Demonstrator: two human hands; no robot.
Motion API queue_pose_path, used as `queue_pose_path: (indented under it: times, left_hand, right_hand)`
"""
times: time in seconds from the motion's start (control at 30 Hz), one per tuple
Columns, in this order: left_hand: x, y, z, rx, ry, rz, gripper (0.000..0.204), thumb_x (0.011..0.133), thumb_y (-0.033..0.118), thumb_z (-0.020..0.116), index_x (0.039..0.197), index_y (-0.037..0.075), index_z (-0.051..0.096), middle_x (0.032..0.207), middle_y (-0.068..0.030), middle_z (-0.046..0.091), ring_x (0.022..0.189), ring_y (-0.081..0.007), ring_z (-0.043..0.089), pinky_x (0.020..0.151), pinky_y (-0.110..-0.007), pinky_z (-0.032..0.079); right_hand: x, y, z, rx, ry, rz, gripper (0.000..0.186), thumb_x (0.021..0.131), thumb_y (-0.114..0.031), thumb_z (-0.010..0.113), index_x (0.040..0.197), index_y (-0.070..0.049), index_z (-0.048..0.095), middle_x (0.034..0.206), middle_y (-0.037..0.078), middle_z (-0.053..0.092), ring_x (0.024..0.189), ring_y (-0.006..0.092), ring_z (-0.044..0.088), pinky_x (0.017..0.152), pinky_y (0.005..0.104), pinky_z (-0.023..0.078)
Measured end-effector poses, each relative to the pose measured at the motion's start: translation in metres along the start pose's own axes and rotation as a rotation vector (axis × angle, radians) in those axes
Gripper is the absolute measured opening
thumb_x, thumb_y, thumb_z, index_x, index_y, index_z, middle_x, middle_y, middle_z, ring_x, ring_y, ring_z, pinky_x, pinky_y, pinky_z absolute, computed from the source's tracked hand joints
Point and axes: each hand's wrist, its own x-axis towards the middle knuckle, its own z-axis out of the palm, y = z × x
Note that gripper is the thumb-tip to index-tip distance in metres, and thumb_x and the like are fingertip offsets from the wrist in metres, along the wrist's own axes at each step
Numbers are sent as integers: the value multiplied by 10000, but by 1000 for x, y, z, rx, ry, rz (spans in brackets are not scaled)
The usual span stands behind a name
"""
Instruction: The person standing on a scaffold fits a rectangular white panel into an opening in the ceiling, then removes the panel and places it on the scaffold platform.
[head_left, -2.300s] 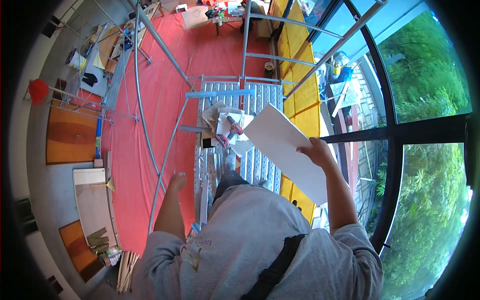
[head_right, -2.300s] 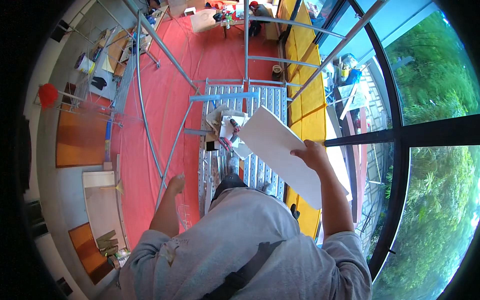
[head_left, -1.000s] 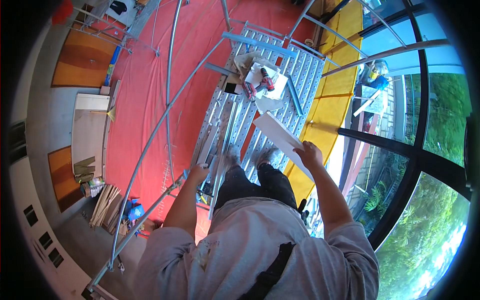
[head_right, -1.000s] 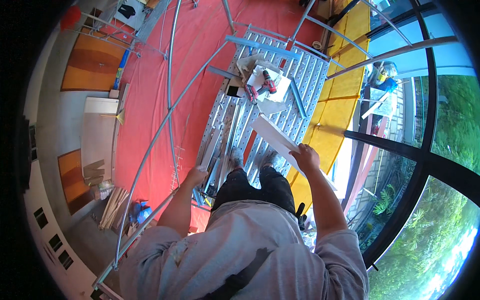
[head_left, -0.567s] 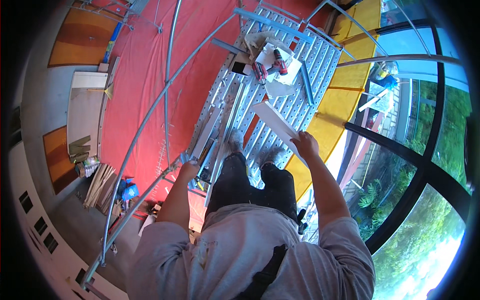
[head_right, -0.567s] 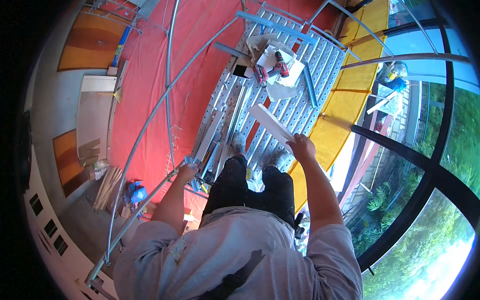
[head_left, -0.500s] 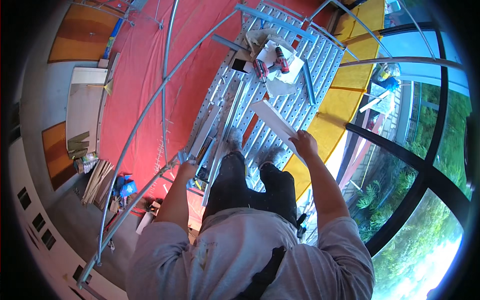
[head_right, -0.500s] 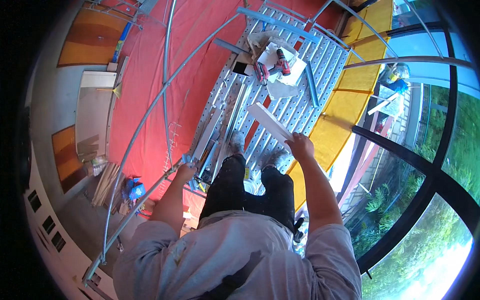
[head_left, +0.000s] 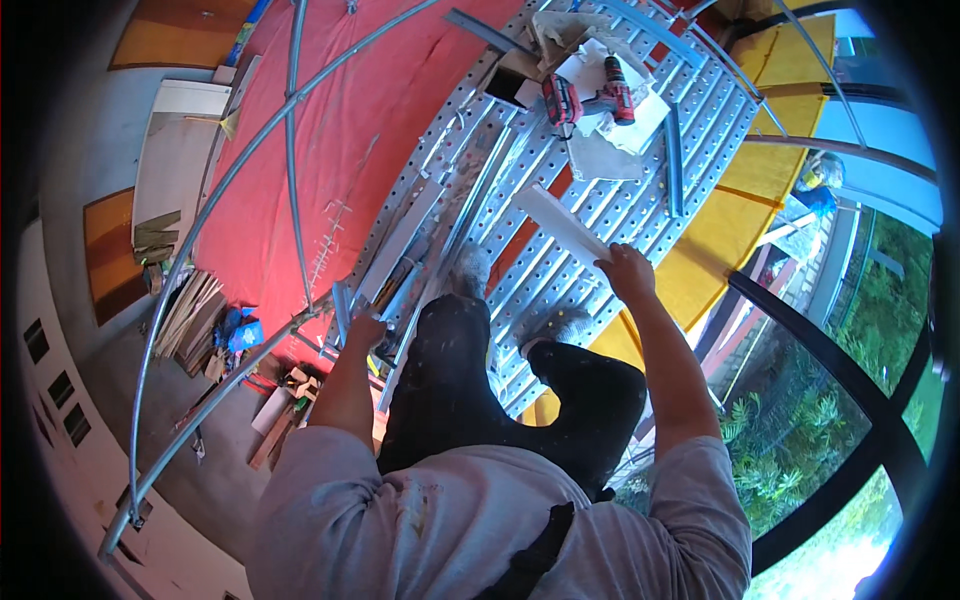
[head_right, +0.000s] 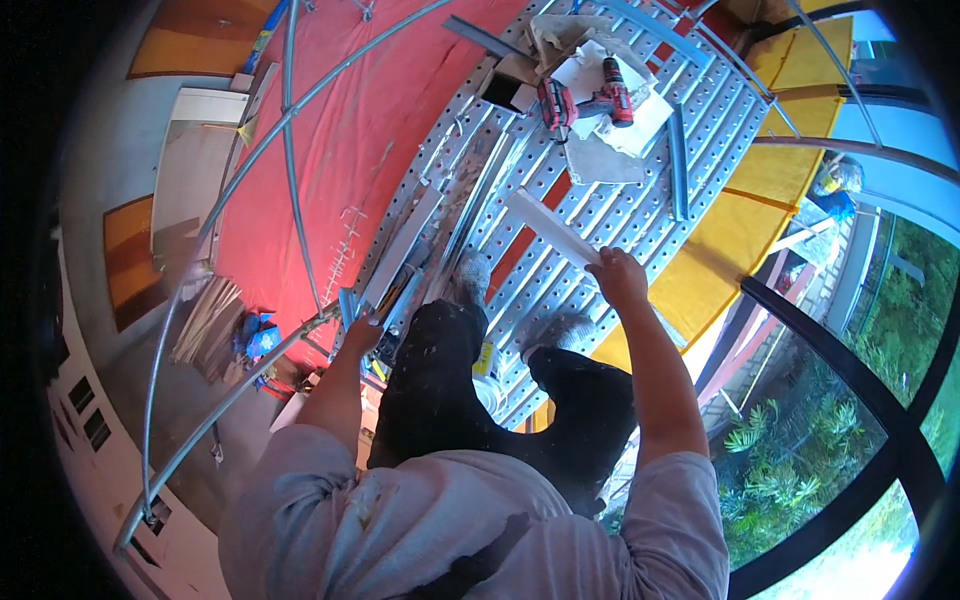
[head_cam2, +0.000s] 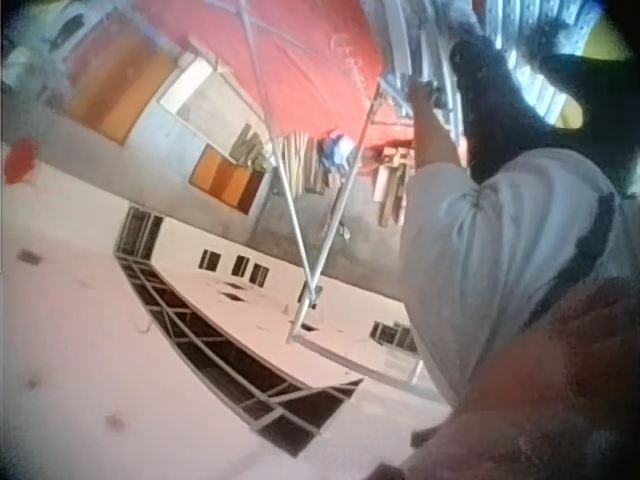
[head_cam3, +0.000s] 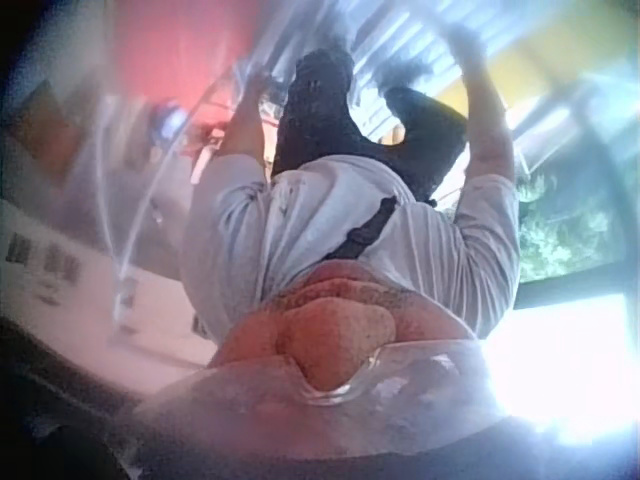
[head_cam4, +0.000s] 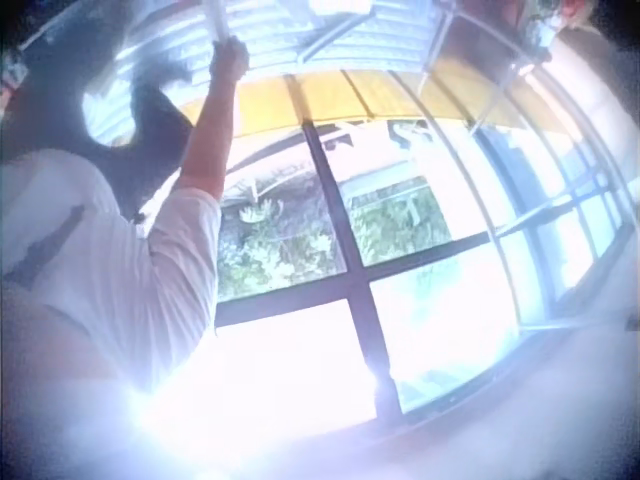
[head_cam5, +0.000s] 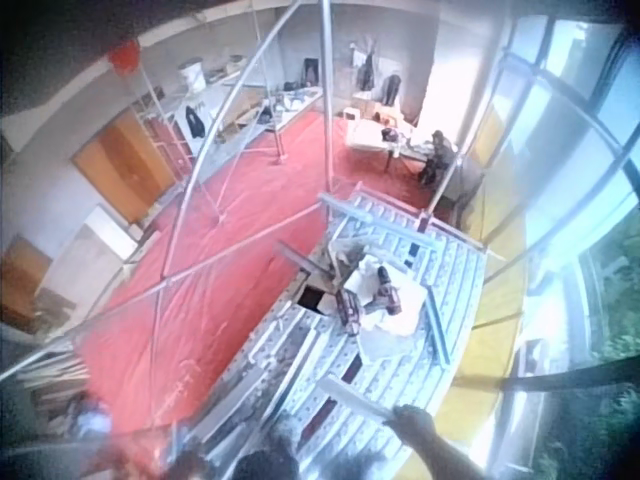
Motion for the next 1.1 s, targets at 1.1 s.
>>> queue_pose_path:
  times: [1.1]
  left_hand:
    - [171, -59, 146, 46, 372, 45, 344, 942, 155, 485, 1260, 53, 569, 1223, -273, 563, 1039, -469, 655, 896, -549, 525]
  right_hand:
    - [61, 11, 181, -97, 54, 152, 413, 914, -341, 687, 1218, -70, 622, 1151, 181, 669, 1099, 375, 652, 946, 477, 521]
